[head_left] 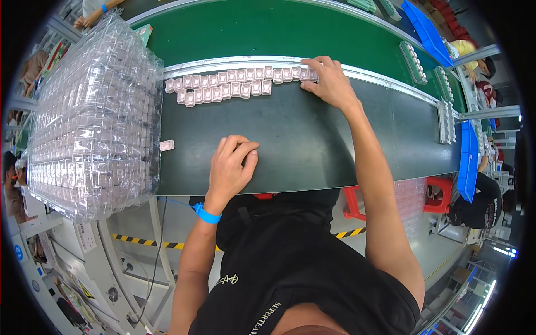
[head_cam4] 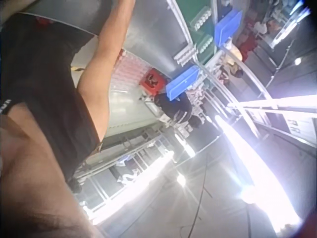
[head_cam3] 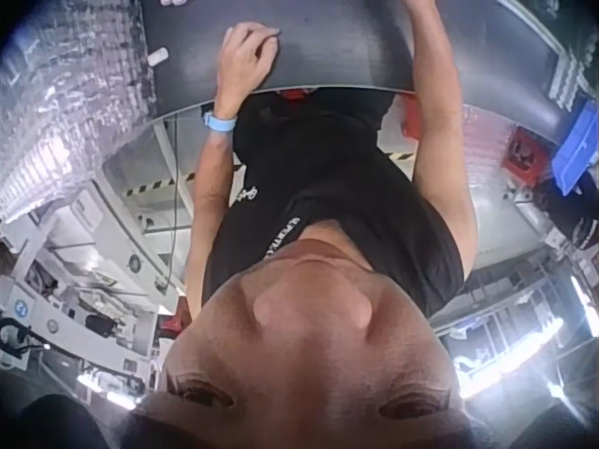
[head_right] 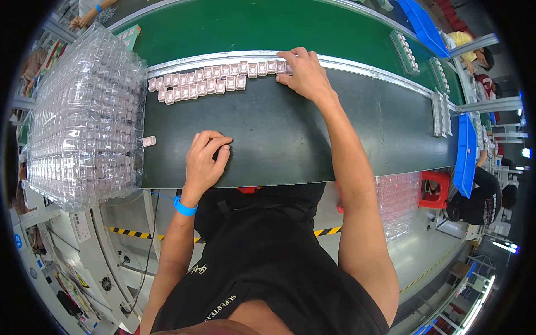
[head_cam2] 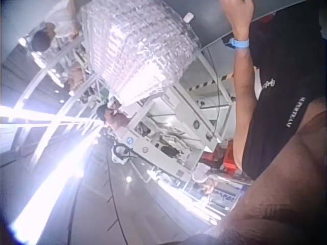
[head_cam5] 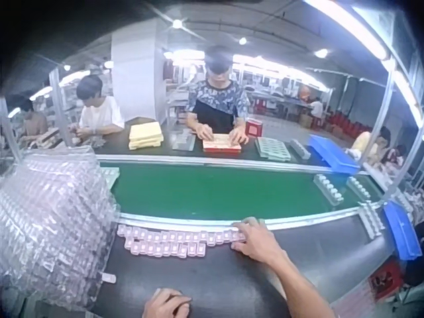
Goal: Assembling small electronic components into plastic trays on a factory production line.
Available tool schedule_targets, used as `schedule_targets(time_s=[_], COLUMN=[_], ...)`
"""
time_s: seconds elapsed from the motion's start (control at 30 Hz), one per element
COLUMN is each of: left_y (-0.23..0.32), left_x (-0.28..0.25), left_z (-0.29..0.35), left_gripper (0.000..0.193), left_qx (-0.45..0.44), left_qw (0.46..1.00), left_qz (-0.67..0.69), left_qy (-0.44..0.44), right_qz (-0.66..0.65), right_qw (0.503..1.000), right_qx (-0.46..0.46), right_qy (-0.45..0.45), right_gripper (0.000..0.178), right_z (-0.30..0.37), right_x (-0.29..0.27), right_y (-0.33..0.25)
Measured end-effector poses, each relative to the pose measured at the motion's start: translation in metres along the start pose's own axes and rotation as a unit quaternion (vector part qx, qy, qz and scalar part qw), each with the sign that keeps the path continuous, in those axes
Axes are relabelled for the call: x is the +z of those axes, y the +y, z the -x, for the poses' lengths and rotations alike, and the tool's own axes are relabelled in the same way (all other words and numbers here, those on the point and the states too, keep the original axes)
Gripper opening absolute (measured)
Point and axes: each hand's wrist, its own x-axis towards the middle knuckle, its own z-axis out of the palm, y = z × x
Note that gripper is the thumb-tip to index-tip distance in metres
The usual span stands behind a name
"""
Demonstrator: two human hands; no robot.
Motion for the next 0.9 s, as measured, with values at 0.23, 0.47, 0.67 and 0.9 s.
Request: schedule_targets(time_s=[0.23, 0.47, 0.67, 0.9], left_y=[-0.002, 0.001, -0.004, -0.003], left_x=[0.0, -0.002, -0.004, -0.006], left_z=[0.001, 0.001, 0.003, 0.004], left_gripper=[0.01, 0.009, 0.008, 0.01], left_qx=[-0.003, -0.013, -0.01, -0.008], left_qw=[1.0, 0.999, 0.999, 0.999], left_qz=[0.016, 0.038, 0.041, 0.038], left_qy=[-0.002, -0.003, -0.001, -0.004], right_qz=[0.036, -0.022, -0.046, -0.109], right_qw=[0.983, 0.987, 0.987, 0.977], right_qx=[-0.171, -0.154, -0.142, -0.126], right_qy=[0.058, 0.041, 0.062, 0.13], right_gripper=[0.057, 0.035, 0.027, 0.03], right_z=[-0.009, 0.014, 0.019, 0.032], right_x=[0.023, 0.026, 0.045, 0.049], right_y=[-0.033, -0.054, -0.064, -0.06])
